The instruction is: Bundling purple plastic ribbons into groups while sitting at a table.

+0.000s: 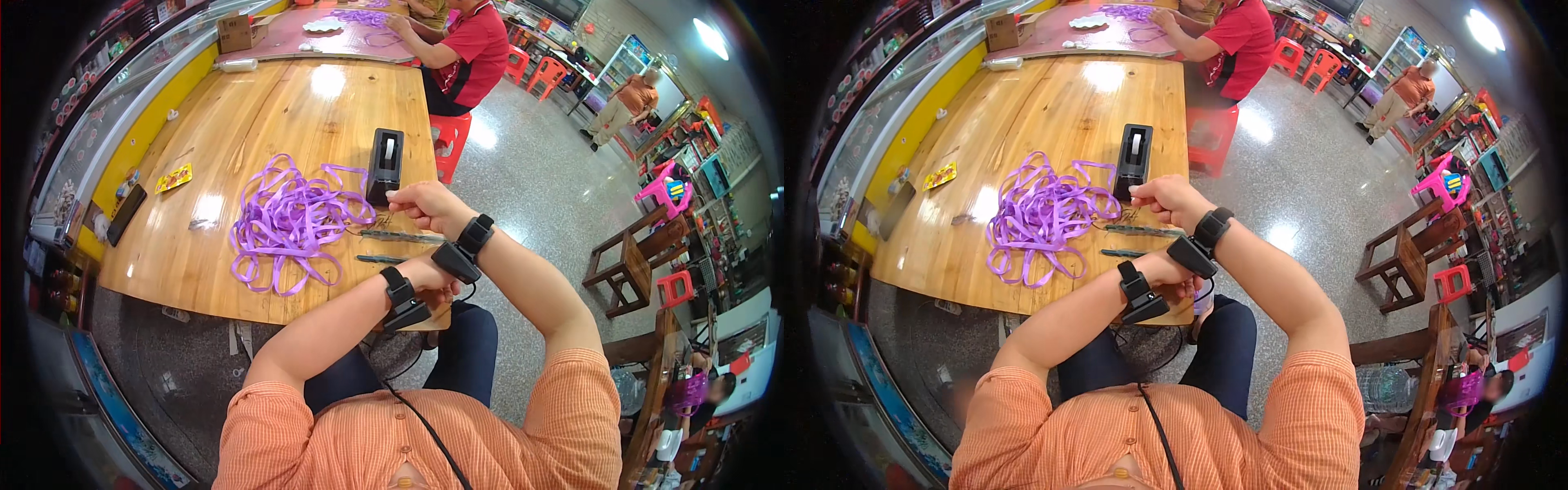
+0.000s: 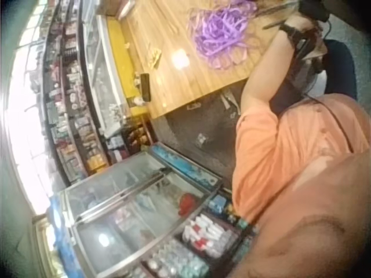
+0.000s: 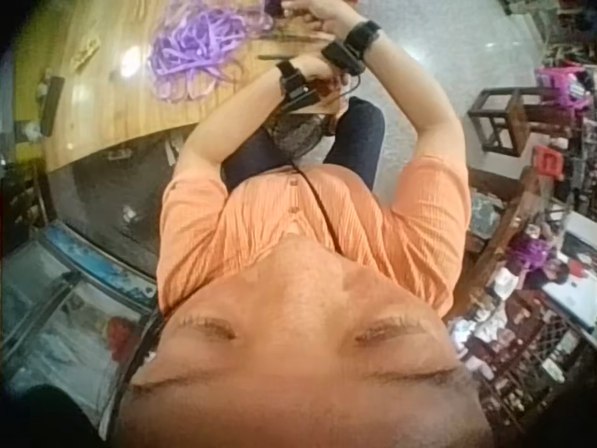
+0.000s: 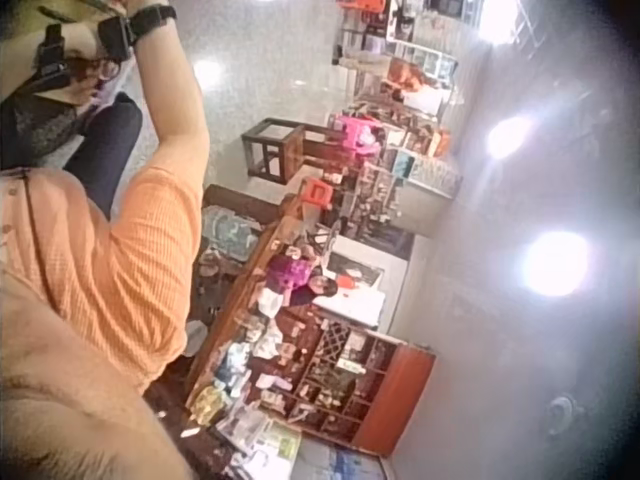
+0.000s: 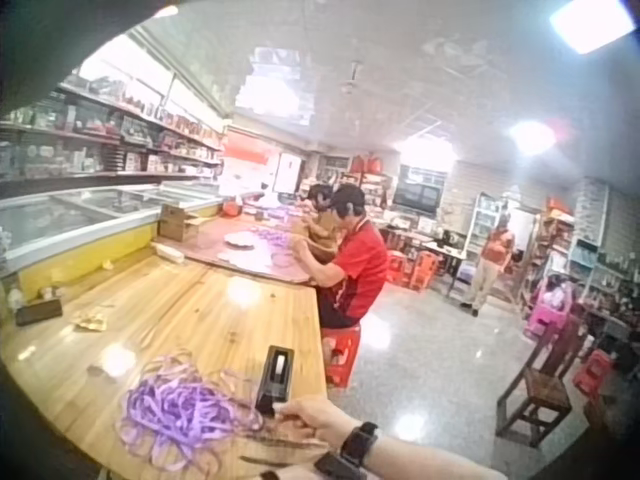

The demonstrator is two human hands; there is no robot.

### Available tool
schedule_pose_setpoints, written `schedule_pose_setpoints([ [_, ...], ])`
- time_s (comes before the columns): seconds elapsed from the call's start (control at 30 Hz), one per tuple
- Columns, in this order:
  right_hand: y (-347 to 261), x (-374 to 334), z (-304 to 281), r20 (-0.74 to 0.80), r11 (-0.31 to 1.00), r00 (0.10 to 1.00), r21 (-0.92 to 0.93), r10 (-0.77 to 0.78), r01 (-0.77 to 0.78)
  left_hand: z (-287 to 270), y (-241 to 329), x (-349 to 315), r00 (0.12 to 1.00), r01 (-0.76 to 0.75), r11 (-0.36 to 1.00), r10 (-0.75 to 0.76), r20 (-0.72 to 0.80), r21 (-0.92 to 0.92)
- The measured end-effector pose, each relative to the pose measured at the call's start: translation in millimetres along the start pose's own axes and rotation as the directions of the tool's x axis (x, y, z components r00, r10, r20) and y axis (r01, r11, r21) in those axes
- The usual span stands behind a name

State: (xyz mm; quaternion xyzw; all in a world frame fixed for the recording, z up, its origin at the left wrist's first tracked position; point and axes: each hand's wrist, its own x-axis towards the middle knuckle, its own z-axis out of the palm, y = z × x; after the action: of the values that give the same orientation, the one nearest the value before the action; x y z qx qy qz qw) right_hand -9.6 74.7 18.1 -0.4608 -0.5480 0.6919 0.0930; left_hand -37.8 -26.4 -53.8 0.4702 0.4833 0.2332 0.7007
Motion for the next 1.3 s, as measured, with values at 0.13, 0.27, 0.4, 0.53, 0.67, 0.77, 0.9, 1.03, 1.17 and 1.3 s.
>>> schedule_pose_setpoints([
  [0.13,6.7,0.1,-5.5,0.000,1.000,1.000,-0.001,-0.015,0.015,2.0,7.6,-8.2,0.999,0.029,1.000,-0.029,0.014,-0.002],
  [0.27,14.8,-2.2,-10.2,0.026,0.997,0.998,-0.059,0.054,-0.052,7.4,9.2,-10.4,0.998,-0.054,0.999,0.054,-0.041,-0.008],
  [0.4,10.4,-19.1,-45.9,0.080,0.993,0.991,-0.033,-0.111,0.114,7.3,21.7,-16.0,0.999,0.004,0.998,-0.001,-0.050,0.068],
  [0.53,14.1,-67.0,-94.9,0.144,0.893,0.965,-0.368,-0.219,0.258,3.7,25.9,-9.6,1.000,-0.020,0.988,0.021,-0.007,0.151],
  [0.67,35.6,-80.8,-127.2,0.279,0.628,0.926,-0.681,-0.253,0.377,4.1,24.2,-8.6,0.999,-0.033,0.992,0.034,-0.008,0.120],
  [0.77,43.2,-80.6,-129.9,0.270,0.564,0.942,-0.755,-0.197,0.334,3.7,20.3,-7.6,0.999,-0.039,0.995,0.040,-0.009,0.095],
  [0.9,48.4,-71.5,-130.2,0.311,0.428,0.922,-0.819,-0.231,0.383,5.1,19.1,-6.3,0.999,-0.034,0.995,0.036,-0.022,0.092],
  [1.03,47.6,-68.8,-125.8,0.317,0.246,0.913,-0.892,-0.258,0.379,5.1,19.7,-5.9,1.000,-0.012,0.996,0.014,-0.025,0.090],
  [1.17,48.1,-70.0,-123.7,0.293,0.273,0.916,-0.890,-0.275,0.366,4.0,17.4,-2.7,0.999,-0.020,0.996,0.023,-0.024,0.091],
  [1.3,50.7,-80.7,-114.8,0.154,0.146,0.905,-0.963,-0.396,0.228,3.2,19.6,-5.9,0.999,-0.015,0.995,0.018,-0.030,0.098],
])
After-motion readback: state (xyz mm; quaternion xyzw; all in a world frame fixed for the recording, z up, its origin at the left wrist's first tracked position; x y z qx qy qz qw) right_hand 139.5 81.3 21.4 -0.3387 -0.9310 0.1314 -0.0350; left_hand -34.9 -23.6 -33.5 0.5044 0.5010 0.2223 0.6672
